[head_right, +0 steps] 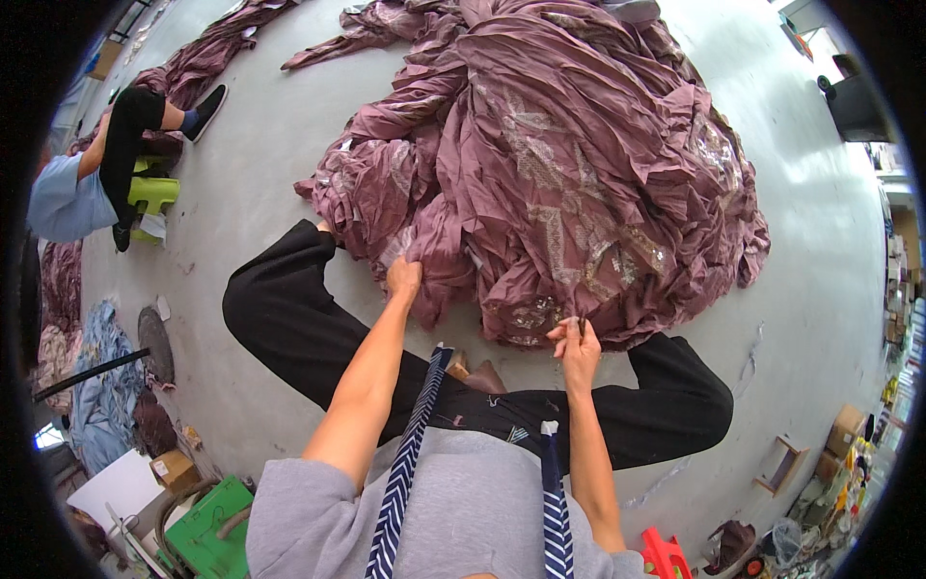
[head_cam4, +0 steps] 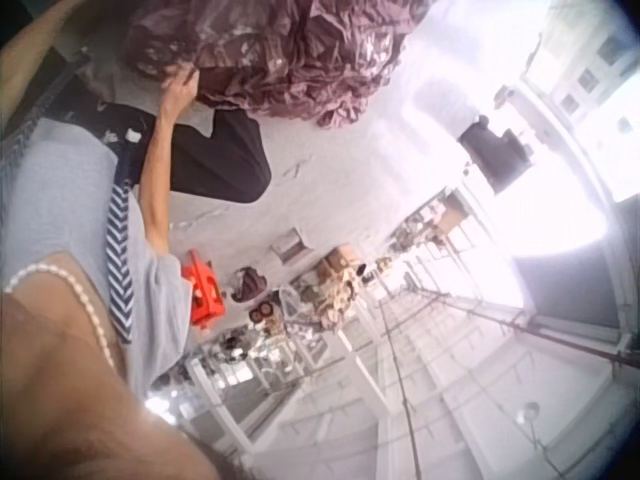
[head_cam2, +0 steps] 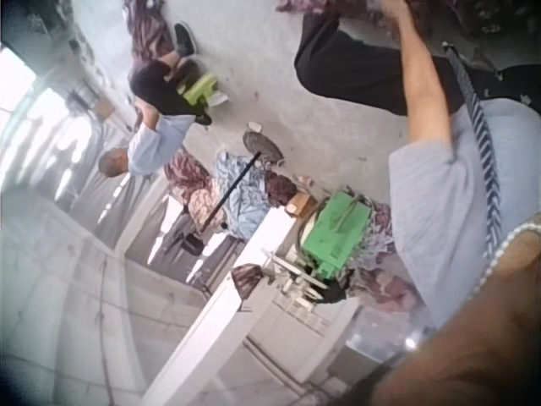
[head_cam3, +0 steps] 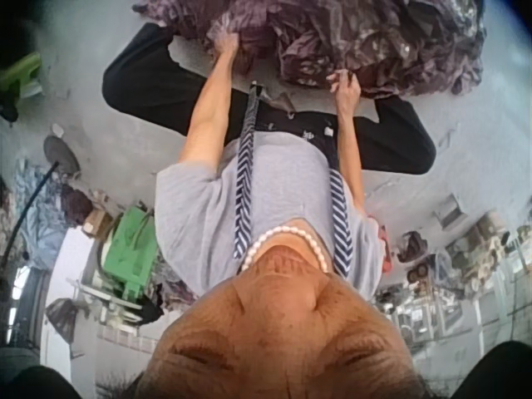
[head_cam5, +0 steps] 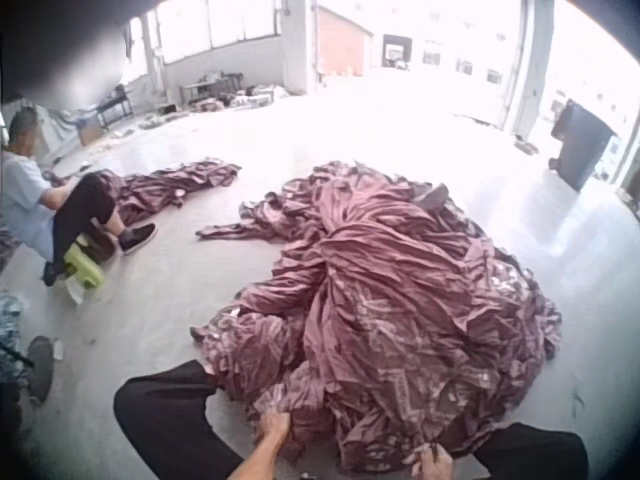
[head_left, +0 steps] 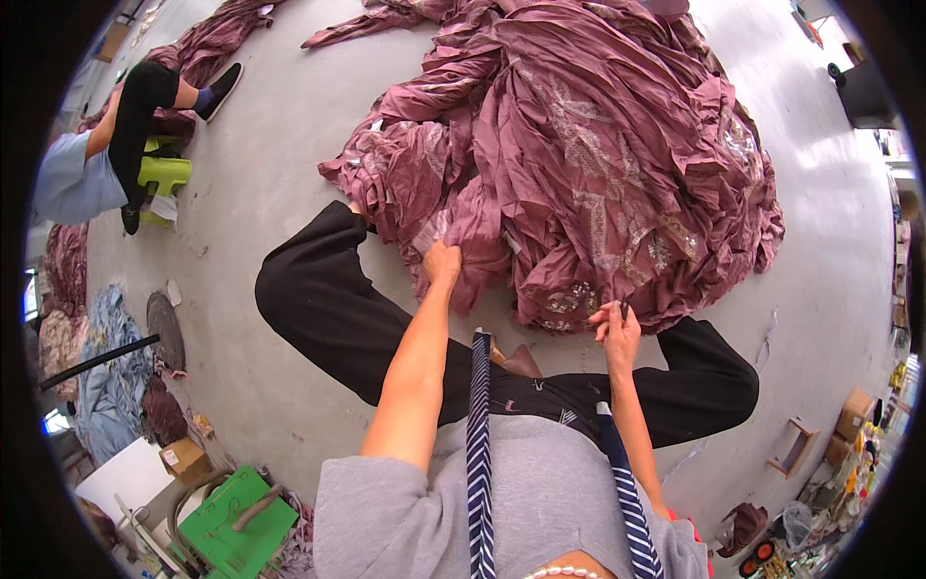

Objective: The person sits on the floor and uses scissors to cut a large pile of mauve fabric into smaller pieces. They repeatedly pick up sections, cut them, and place the cut pieces back onto the pile.

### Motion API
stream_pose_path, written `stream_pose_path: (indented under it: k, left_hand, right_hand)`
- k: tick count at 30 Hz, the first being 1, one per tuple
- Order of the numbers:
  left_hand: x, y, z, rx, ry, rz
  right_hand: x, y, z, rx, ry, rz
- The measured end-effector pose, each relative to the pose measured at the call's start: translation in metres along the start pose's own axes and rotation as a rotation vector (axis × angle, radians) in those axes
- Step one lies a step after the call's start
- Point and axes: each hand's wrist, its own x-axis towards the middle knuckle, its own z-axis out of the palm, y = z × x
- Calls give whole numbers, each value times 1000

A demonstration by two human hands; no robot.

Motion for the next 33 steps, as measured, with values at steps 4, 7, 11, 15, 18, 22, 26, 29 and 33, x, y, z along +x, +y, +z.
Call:
stream_pose_path:
  k: [4,7,11,15,18,22,26,29,33]
  left_hand:
    - [-45,43,-6,-639,-632,-107]
    - [-71,68,-20,-972,-787,-136]
    - [-85,97,-19,-918,-734,31]
    - [-97,112,-1,-863,-939,-4]
    - [-105,111,8,-882,-865,94]
    - [-92,85,0,-499,-211,572]
    - [-51,43,-8,-206,16,526]
    - [-45,28,17,156,-395,424]
    - [-61,47,51,-498,-746,153]
  right_hand:
    - [14,-10,15,-98,-188,11]
    - [18,-15,37,-11,-297,-272]
    - [12,-9,55,-10,-406,-46]
    - [19,18,64,376,-206,309]
    - [37,36,37,577,-102,430]
    - [62,49,0,647,-62,391]
    - [70,50,-8,735,-129,449]
    - [68,43,2,773,-125,493]
    - [56,17,14,704,-113,509]
